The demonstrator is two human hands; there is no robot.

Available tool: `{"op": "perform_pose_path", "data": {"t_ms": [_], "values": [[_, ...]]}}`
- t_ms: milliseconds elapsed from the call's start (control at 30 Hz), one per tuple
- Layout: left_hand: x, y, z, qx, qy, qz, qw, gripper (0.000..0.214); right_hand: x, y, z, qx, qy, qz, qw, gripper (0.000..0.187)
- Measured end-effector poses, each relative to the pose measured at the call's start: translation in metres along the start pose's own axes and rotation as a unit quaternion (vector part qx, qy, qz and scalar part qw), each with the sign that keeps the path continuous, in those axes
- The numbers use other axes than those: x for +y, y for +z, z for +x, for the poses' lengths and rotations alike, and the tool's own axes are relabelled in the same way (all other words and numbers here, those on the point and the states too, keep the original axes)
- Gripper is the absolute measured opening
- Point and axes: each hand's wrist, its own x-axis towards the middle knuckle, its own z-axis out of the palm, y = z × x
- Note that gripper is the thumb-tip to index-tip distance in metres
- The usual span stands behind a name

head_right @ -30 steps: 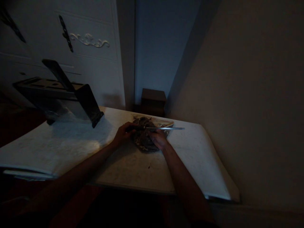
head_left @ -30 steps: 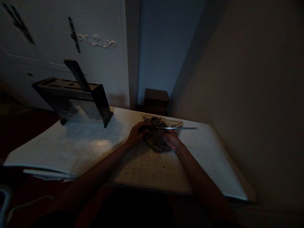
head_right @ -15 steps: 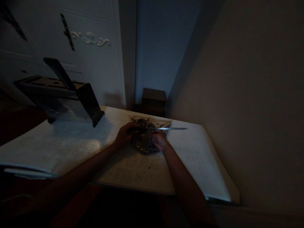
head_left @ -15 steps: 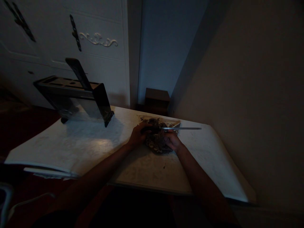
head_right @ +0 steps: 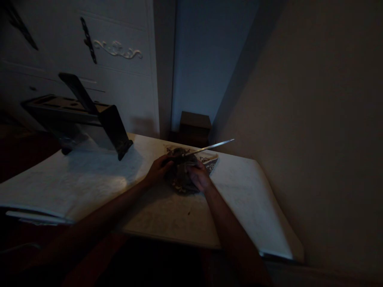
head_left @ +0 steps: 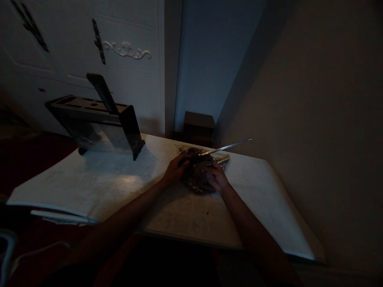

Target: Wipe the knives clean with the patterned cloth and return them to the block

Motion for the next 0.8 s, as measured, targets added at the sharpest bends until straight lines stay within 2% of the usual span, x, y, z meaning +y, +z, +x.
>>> {"op": "perform_pose_path", "data": {"t_ms": [100, 167, 333, 400, 533, 633, 733, 800], "values": [[0.003, 0.003, -0.001, 0.009, -0.021, -0.046, 0.999, 0.037, -0.001, 0.002, -0.002, -0.041, 0.003, -0.013, 0.999, 0.040], [0.005, 0.008, -0.003, -0.001, -0.025, -0.052, 0.998, 0.035, 0.002, 0.003, -0.003, -0.046, 0.003, -0.037, 0.998, 0.040], [0.006, 0.019, -0.013, -0.031, 0.014, -0.017, 0.999, 0.031, 0.012, 0.001, -0.002, 0.041, 0.019, -0.153, 0.987, 0.038], [0.006, 0.022, -0.017, -0.046, 0.035, -0.019, 0.998, 0.030, 0.016, -0.001, -0.003, 0.064, 0.018, -0.167, 0.984, 0.035], [0.007, 0.023, -0.020, -0.081, 0.027, -0.038, 0.996, 0.034, 0.022, -0.003, -0.004, 0.093, -0.018, -0.138, 0.986, 0.037], [0.007, 0.024, -0.020, -0.111, 0.025, -0.047, 0.992, 0.041, 0.023, 0.004, -0.003, 0.132, -0.030, -0.125, 0.983, 0.034], [0.006, 0.026, -0.017, -0.106, 0.042, -0.009, 0.993, 0.044, 0.021, 0.012, 0.000, 0.162, -0.046, -0.100, 0.981, 0.033], [0.004, 0.027, -0.014, -0.078, 0.050, 0.026, 0.995, 0.046, 0.019, 0.014, 0.002, 0.170, -0.067, -0.087, 0.979, 0.034]]}}
